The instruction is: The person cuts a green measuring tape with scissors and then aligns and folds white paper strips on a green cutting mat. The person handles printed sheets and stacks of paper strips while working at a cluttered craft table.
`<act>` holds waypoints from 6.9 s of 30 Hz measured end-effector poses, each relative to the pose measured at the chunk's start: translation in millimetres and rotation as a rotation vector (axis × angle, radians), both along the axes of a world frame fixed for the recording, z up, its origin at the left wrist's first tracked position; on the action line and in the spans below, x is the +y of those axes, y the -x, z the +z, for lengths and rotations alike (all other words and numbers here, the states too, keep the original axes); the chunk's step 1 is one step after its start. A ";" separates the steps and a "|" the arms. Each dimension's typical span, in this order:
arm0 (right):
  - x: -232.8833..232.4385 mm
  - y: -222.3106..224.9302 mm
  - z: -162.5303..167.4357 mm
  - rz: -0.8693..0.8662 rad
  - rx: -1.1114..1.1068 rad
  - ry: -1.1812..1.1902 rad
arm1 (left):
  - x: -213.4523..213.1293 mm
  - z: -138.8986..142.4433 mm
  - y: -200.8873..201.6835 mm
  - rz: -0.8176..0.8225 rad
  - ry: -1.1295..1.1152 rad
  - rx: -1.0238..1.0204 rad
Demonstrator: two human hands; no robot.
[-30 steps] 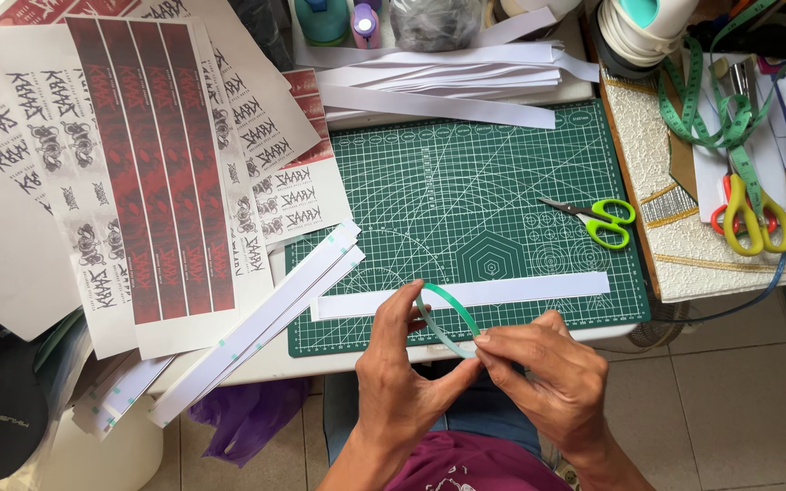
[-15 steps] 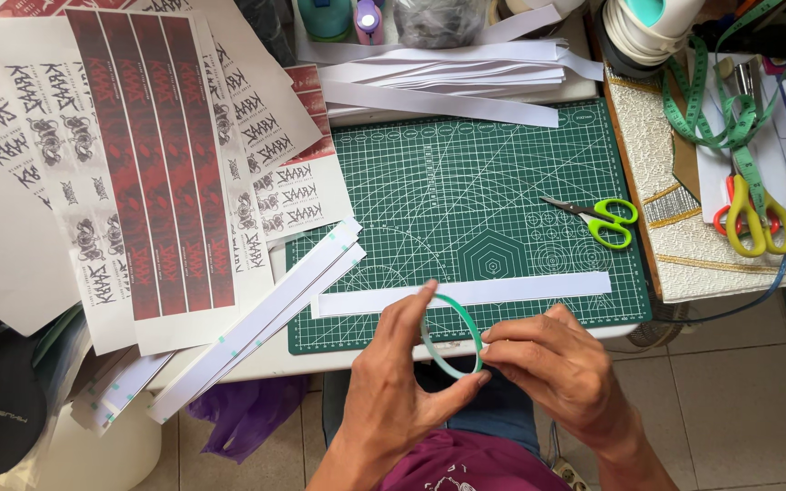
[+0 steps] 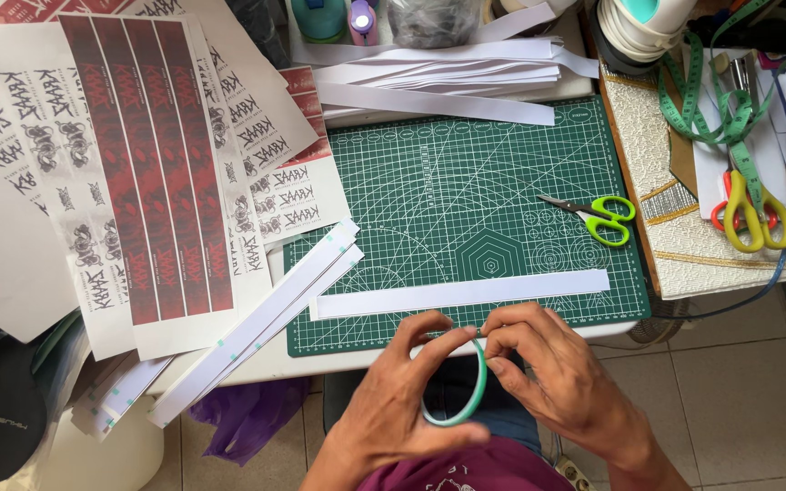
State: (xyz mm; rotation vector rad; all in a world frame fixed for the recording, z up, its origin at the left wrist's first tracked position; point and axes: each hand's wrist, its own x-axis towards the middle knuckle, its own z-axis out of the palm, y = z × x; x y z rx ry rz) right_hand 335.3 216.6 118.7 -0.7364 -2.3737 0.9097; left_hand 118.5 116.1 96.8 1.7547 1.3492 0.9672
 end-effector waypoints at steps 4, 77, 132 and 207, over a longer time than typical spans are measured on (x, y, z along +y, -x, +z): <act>1.7 6.4 1.7 0.016 -0.003 0.049 | -4.8 -12.2 -5.5 -0.007 0.132 -0.225; 104.3 -54.3 -13.3 0.201 -0.277 0.682 | -31.6 -10.4 19.6 0.049 0.253 -0.551; 73.0 -7.7 -22.8 0.593 -0.289 0.630 | -24.2 -5.2 10.9 -0.011 0.192 -0.361; 22.0 34.1 18.9 0.087 -0.163 0.417 | -30.1 -2.6 8.9 -0.013 0.234 -0.325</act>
